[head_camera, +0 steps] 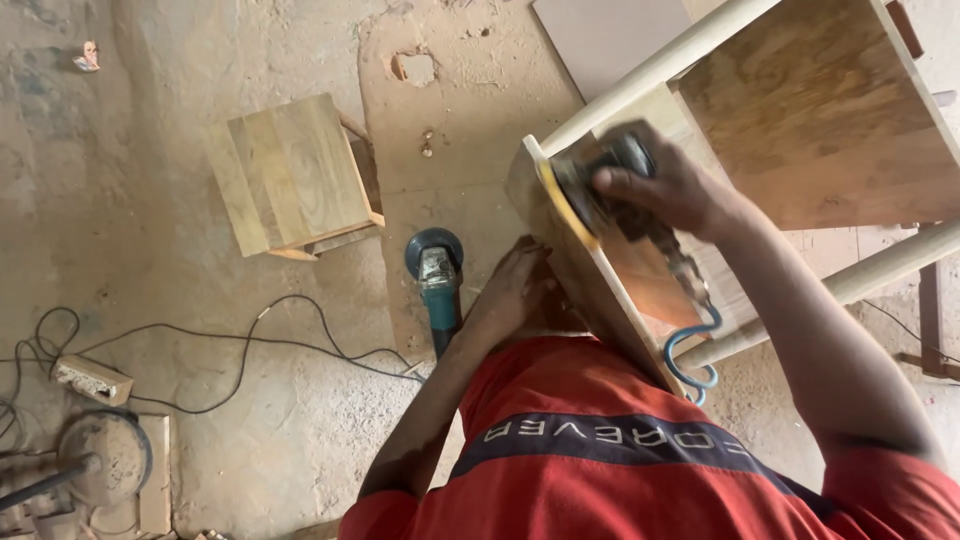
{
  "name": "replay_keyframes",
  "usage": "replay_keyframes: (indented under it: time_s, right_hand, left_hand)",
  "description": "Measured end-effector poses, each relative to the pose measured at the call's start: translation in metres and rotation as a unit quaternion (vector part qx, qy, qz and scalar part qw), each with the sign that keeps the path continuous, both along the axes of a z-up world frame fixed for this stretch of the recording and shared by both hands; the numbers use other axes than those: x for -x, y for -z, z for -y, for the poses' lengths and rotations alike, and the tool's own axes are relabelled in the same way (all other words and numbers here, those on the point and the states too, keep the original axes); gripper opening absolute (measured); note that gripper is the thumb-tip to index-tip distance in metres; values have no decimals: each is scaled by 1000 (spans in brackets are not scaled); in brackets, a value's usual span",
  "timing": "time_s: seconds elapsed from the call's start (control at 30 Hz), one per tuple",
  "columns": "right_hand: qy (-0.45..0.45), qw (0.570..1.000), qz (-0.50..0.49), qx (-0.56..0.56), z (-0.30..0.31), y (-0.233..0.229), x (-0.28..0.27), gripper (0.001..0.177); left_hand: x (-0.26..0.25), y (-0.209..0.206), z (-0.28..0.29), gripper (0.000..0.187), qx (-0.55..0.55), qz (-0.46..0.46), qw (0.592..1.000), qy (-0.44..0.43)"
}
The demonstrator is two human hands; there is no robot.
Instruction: The person uses a handheld orbital sander to smooth the surfaces of a wooden stool frame. They systematically sand the legs and crossbars, repositioning the stool to access different sections.
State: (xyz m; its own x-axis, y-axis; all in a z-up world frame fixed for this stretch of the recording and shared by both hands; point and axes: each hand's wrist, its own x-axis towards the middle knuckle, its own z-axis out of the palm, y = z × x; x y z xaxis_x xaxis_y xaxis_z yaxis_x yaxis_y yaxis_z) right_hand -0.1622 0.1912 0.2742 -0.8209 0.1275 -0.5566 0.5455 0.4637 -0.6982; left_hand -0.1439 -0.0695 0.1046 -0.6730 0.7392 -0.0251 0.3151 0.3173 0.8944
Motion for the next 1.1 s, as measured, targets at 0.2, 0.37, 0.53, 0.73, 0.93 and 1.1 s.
replay_keyframes:
  time_s: [0.2,0.37,0.53,0.73,0.93,1.1]
  right_hand:
    - [-39,994,-102,10,-6,26,45,92]
    - [-37,994,-102,-3,12,2,43,76]
    - [-87,980,-65,-166,29,-21,-12,65]
    - [-101,958,-128,-235,44,-32,-96,61]
    - [-91,942,-68,-316,56,-43,-108,68]
    - [-116,924,-153,-331,56,-24,-42,69]
  left_hand:
    - [6,-11,10,49,7,108,994,-31]
    - [-7,35,15,48,43,58,997,-25]
    - [-6,45,17,47,40,105,993,-20]
    - [11,4,14,40,14,152,987,-50]
    - [11,16,20,38,27,157,983,-87]
    - [10,8,17,34,15,148,984,-100]
